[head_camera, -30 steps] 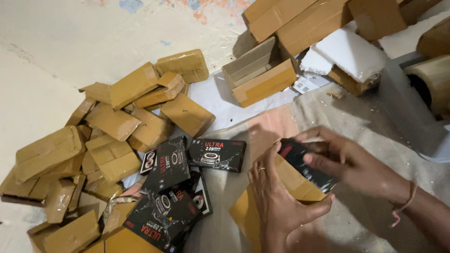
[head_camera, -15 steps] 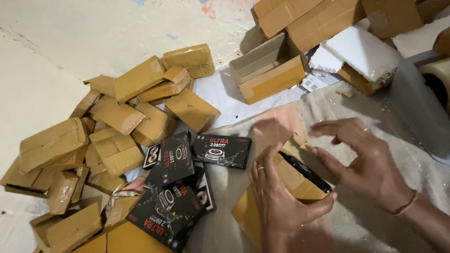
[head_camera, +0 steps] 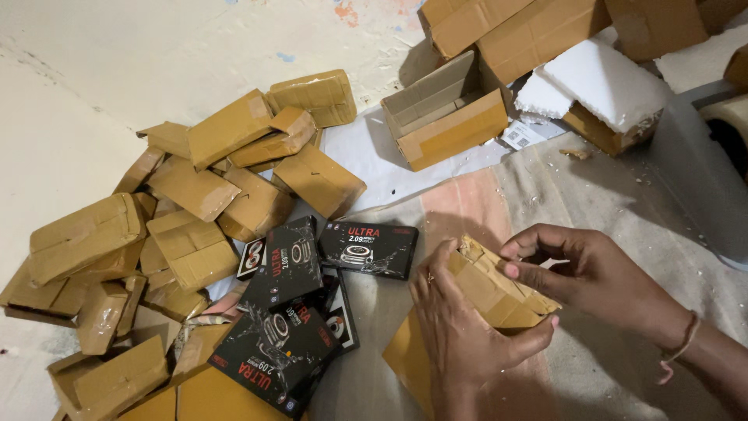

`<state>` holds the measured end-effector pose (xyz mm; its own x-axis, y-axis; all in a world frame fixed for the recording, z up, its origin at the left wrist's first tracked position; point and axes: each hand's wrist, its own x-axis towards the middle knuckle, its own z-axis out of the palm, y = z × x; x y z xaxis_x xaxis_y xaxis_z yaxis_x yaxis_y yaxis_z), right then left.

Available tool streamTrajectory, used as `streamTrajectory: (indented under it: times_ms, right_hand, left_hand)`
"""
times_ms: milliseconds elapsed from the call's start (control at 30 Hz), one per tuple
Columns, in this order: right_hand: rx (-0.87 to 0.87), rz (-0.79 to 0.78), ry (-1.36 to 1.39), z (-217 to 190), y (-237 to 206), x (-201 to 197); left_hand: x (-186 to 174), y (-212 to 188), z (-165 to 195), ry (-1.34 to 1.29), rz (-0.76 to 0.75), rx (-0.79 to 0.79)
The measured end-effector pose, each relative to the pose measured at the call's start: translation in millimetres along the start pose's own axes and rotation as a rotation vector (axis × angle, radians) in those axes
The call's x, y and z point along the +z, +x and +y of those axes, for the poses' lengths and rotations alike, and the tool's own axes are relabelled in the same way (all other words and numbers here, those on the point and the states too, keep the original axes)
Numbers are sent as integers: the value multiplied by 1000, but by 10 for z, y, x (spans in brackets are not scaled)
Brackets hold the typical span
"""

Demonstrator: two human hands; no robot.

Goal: The person packs black retail product boxes into yellow cardboard mailer envelopes on a cloth-covered work surface. They open each mailer, insert a product box, fold the flaps closed, and set the sealed mailer aside with the finished stack.

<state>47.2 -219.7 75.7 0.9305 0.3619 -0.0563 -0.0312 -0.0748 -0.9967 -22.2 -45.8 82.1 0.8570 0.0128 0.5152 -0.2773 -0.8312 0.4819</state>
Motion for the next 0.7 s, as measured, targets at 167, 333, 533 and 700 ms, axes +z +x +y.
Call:
streamTrajectory:
  times_ms: [167, 333, 533, 700]
  right_hand:
    - [64, 5, -62, -51, -19, 44]
    - [-88, 39, -208, 71, -50, 129]
    - [-80, 17, -321, 236, -17, 221]
    - [28, 39, -550, 407, 53, 328]
  left_hand:
    - [7, 16, -5, 20, 18, 41]
    - [3, 12, -4, 75, 34, 110]
    - [123, 56, -127, 124, -94, 49]
    - [440, 83, -222, 179, -321, -47]
